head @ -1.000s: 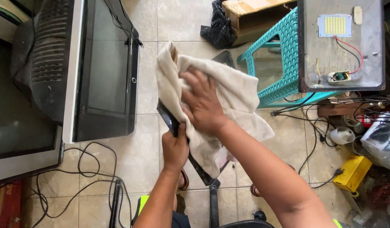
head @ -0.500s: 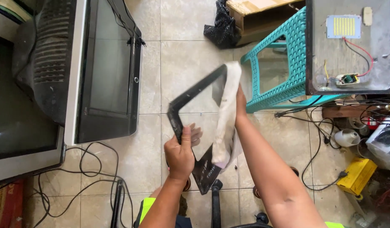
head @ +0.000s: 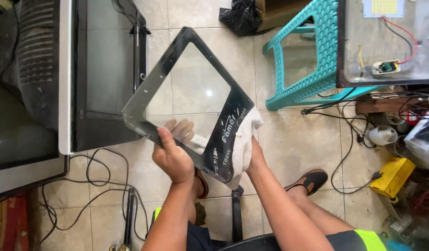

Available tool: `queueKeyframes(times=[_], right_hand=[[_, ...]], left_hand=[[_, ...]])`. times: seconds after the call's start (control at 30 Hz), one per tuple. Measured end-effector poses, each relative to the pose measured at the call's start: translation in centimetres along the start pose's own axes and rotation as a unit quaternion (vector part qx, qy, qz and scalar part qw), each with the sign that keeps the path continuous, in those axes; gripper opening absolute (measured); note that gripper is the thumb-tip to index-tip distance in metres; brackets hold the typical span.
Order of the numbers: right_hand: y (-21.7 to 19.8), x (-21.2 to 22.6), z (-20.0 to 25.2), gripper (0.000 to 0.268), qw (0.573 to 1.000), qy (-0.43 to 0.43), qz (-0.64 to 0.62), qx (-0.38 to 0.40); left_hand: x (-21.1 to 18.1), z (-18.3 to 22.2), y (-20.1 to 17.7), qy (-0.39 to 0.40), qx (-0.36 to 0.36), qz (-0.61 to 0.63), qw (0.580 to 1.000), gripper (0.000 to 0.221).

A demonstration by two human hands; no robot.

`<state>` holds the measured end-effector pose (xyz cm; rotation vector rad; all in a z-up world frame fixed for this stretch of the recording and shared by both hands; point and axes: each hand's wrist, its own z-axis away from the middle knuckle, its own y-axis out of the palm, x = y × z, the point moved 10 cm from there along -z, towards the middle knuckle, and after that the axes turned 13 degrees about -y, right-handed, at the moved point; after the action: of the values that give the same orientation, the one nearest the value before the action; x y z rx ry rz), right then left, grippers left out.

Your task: Cleaning a glass cover and assembling a LED floodlight using a power drill on a repair bench.

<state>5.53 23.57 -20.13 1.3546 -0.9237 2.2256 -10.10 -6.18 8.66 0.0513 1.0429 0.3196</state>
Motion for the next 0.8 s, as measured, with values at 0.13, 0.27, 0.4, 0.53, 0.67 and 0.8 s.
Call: queueKeyframes(times=[0.13, 0.27, 0.4, 0.53, 0.67, 0.8], right_hand=[[-2.4, -0.5, -2.5, 0.065, 0.999, -0.026, 0.019, 0.004], [-4.5, -2.3, -3.8, 0.065, 0.999, -0.037, 0.029, 0.003], [-9.0, -3.4, -2.6, 0.064, 0.998, -0.032, 0.051, -0.004], [-12.8, -5.6, -1.8, 0.063, 0.997, -0.027, 0.071, -0.010], [-14.9, -7.5, -1.1, 0.063, 0.996, -0.028, 0.090, -0.002], [-15.7, -9.0, -1.0, 0.062, 0.994, -0.032, 0.106, 0.001]], left_hand=[[4.1, -2.0, -0.1, -0.059, 0.210, 0.064, 0.974, 0.049], [-0.7, 5.0, 6.0, -0.290, 0.552, 0.121, 0.772, 0.119], [1.8, 5.3, 6.2, -0.390, 0.568, 0.084, 0.720, 0.110], [9.0, 4.3, 4.1, -0.463, 0.440, -0.130, 0.758, 0.079], [11.5, 5.3, 3.6, -0.497, 0.381, -0.211, 0.750, 0.066], [13.2, 6.6, 3.7, -0.499, 0.332, -0.205, 0.774, 0.072]])
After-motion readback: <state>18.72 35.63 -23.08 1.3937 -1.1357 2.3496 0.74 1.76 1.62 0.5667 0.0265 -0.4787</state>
